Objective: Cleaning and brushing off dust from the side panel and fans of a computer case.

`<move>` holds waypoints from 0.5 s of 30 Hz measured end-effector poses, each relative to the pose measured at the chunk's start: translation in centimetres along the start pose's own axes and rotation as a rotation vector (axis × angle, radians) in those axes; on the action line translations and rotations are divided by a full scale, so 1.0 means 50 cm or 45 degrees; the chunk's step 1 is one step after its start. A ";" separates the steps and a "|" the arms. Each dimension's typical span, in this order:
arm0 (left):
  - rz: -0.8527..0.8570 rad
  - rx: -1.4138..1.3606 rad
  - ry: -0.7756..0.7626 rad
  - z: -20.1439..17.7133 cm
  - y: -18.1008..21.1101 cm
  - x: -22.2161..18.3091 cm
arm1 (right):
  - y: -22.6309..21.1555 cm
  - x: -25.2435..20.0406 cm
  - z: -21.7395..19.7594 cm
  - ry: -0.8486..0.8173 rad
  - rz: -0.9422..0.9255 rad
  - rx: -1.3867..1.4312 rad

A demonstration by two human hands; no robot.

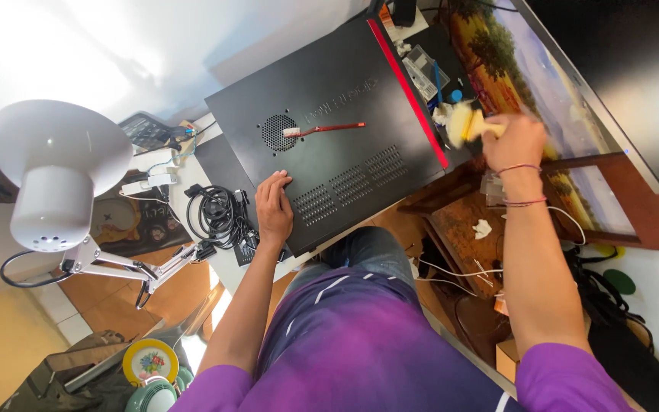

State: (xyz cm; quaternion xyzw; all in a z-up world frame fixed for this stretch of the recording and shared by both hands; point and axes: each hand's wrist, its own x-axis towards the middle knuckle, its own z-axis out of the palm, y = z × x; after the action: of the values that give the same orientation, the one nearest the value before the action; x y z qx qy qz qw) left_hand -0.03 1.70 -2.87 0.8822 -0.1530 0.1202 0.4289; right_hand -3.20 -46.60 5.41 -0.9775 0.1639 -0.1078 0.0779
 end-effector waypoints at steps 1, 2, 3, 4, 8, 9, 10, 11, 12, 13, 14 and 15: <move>0.003 -0.006 -0.009 -0.001 -0.004 -0.009 | -0.035 -0.009 -0.042 -0.001 0.010 -0.005; 0.007 -0.002 -0.005 0.003 -0.009 -0.008 | -0.069 -0.007 -0.085 0.025 0.108 0.154; 0.010 0.002 -0.002 0.006 -0.013 -0.007 | -0.104 -0.006 -0.128 0.052 0.205 0.315; 0.013 0.001 -0.004 0.004 -0.009 -0.007 | -0.100 -0.017 -0.113 0.054 0.208 0.315; 0.003 0.011 -0.014 0.003 -0.008 -0.004 | -0.141 -0.060 -0.072 0.059 0.075 0.679; -0.006 0.016 -0.022 0.004 -0.008 -0.004 | -0.164 -0.073 -0.068 0.032 0.016 0.699; -0.006 0.018 -0.024 0.004 -0.008 -0.005 | -0.187 -0.082 -0.071 0.031 0.019 0.702; 0.000 0.028 -0.019 0.004 -0.008 -0.006 | -0.211 -0.090 -0.072 -0.067 0.033 0.808; 0.004 0.038 -0.015 0.005 -0.007 -0.008 | -0.234 -0.100 -0.075 -0.167 0.048 0.913; 0.003 0.039 -0.018 0.006 -0.007 -0.009 | -0.254 -0.115 -0.064 -0.170 0.050 0.915; 0.003 0.049 -0.016 0.008 -0.008 -0.009 | -0.273 -0.128 -0.053 -0.180 -0.081 1.017; 0.002 0.058 -0.013 0.010 -0.009 -0.008 | -0.294 -0.142 -0.042 -0.190 -0.214 1.117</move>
State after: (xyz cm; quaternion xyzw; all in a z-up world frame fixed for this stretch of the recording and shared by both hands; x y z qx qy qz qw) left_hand -0.20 1.60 -3.64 0.8922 -0.1533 0.1194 0.4078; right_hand -5.78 -30.73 8.87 -0.8671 0.0169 -0.1022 0.4873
